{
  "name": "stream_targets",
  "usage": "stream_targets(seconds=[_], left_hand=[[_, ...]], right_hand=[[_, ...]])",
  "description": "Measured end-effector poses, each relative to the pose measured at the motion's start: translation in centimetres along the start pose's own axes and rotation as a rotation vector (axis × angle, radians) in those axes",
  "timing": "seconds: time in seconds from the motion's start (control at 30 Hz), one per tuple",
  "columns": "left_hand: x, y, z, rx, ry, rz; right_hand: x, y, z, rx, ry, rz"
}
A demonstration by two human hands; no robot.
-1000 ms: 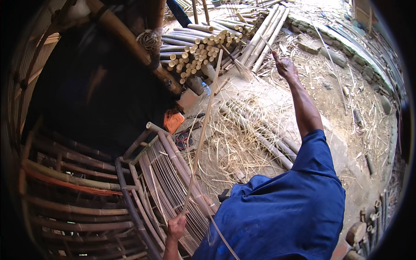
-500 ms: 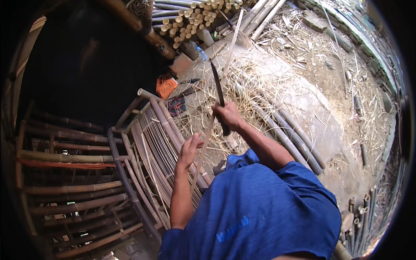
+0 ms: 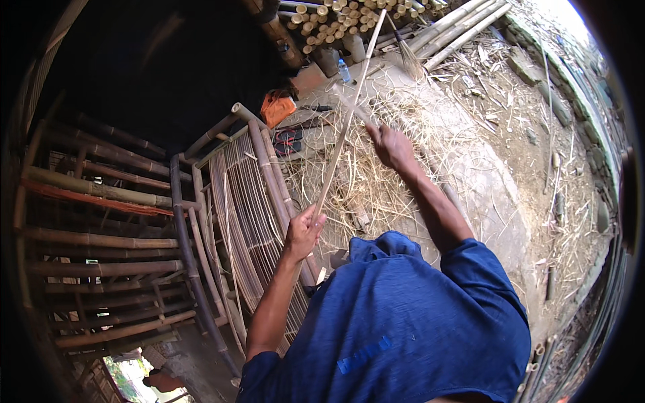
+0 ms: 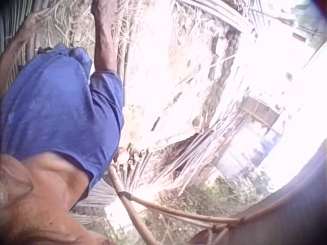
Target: The person uses a knife to shave thin strips of bamboo, holding the material against a wooden frame. They repeatedly scrape the bamboo to create fine strands and occasionally place the processed pieces into a woven basket structure.
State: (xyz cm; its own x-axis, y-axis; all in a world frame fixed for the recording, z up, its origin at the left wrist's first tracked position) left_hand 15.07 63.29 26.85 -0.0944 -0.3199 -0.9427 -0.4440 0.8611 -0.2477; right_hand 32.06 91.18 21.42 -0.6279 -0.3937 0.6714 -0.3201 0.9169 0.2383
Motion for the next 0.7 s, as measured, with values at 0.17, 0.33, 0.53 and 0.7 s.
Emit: stream_targets(seconds=[0.17, 0.33, 0.53, 0.7], left_hand=[[-2.1, 3.4, 1.4, -0.094, -0.02, 0.134], [-1.7, 4.2, 1.0, -0.131, 0.031, 0.15], [-4.5, 2.5, -1.1, -0.096, -0.083, 0.223], [-6.6, -0.9, -4.8, -0.14, 0.06, 0.198]], right_hand=[[7.0, -10.6, 0.8, 0.237, -0.076, -0.276], [8.7, -11.0, 0.7, 0.174, 0.119, -0.273], [10.8, -6.7, 0.3, 0.138, 0.067, -0.36], [13.6, -2.7, 0.9, 0.116, 0.048, -0.338]])
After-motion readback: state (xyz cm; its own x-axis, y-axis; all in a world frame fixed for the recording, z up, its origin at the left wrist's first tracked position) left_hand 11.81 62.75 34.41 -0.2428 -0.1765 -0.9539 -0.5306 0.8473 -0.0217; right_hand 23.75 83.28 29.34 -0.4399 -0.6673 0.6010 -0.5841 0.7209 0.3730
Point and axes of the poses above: each hand's wrist, its own y-axis towards the middle knuckle, its own z-axis out of the palm, x = y × z, the point moved 1 cm from there along y, towards the middle knuckle, and after that the axes turned 11 degrees about -x, right-handed, at the moved point
